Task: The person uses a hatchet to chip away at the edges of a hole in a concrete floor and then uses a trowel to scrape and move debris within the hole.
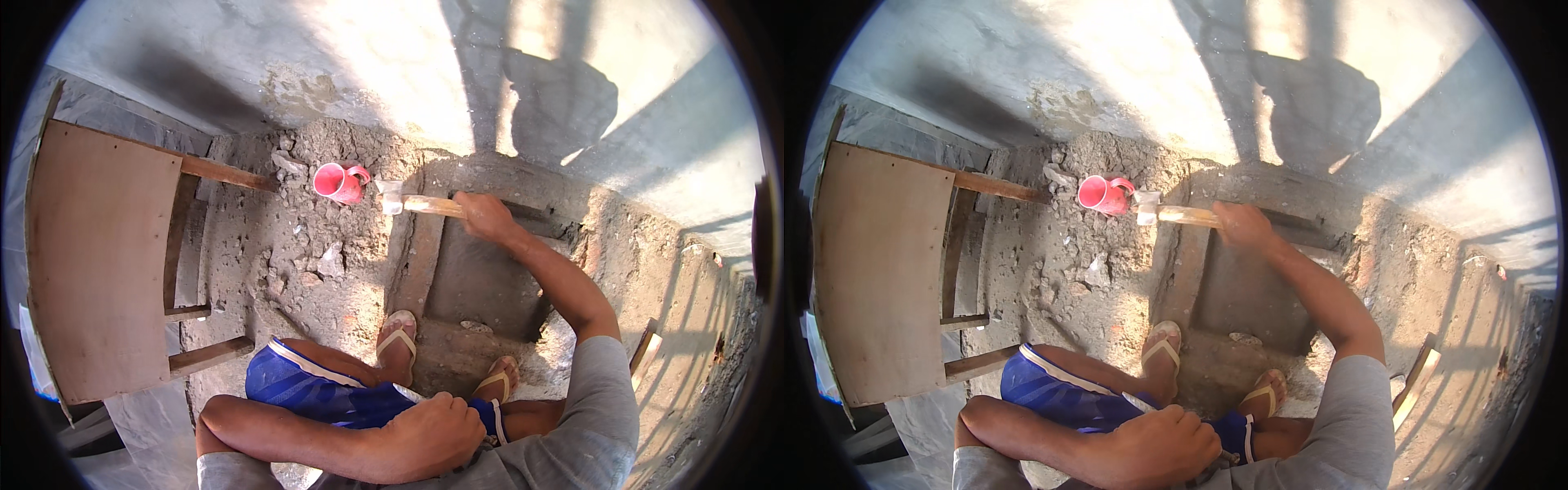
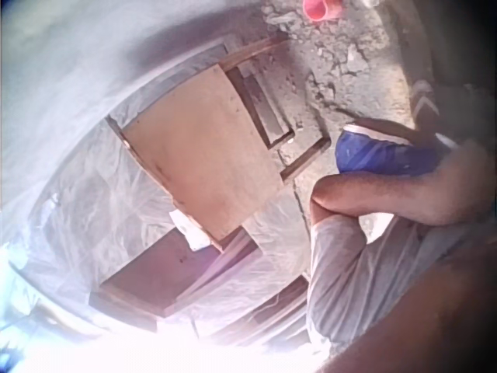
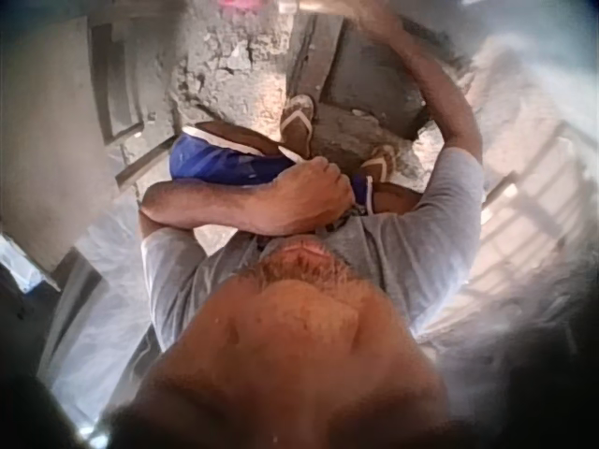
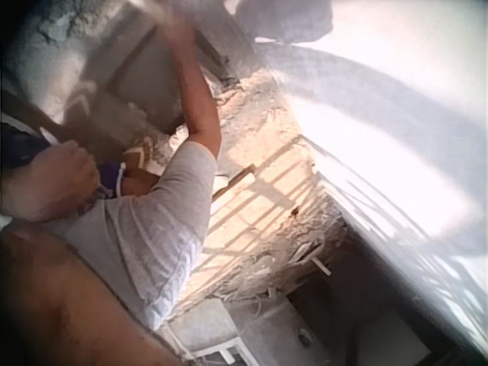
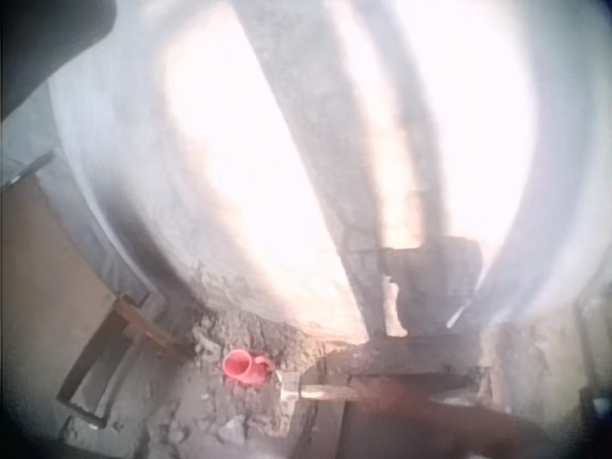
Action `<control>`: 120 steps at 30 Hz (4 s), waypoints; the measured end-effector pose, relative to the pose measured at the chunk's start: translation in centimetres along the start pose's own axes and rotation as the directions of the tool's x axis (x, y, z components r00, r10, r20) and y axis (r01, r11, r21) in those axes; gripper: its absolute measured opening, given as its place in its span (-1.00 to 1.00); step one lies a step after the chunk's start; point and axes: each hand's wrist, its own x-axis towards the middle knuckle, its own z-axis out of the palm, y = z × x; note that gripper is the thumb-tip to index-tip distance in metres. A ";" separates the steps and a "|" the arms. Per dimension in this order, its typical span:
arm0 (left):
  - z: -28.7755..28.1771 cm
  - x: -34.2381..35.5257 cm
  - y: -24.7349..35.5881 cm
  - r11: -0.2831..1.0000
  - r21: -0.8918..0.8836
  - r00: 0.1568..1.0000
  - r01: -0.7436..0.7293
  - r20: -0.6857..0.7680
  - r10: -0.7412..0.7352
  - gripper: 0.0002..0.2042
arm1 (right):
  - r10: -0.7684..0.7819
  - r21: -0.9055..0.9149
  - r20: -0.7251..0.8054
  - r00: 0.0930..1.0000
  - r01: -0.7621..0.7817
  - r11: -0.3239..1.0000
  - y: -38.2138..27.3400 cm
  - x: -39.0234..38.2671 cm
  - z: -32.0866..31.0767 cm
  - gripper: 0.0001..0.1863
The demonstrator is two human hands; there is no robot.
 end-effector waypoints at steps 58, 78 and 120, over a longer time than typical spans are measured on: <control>-3.4 2.5 2.1 1.000 -0.022 0.993 0.011 0.119 -0.008 -0.84 | 0.477 0.040 -0.015 0.879 -0.476 0.879 10.3 -9.8 0.5 -0.88; -3.0 2.3 1.3 0.991 -0.135 0.993 0.017 0.120 0.000 -0.82 | -0.014 0.171 0.006 1.000 0.013 0.985 0.7 -2.1 -1.6 -0.85; -2.8 0.0 1.4 0.987 -0.152 0.988 0.060 0.149 -0.038 -0.83 | 0.171 0.015 0.007 0.985 -0.171 0.985 7.7 -0.2 0.5 -0.80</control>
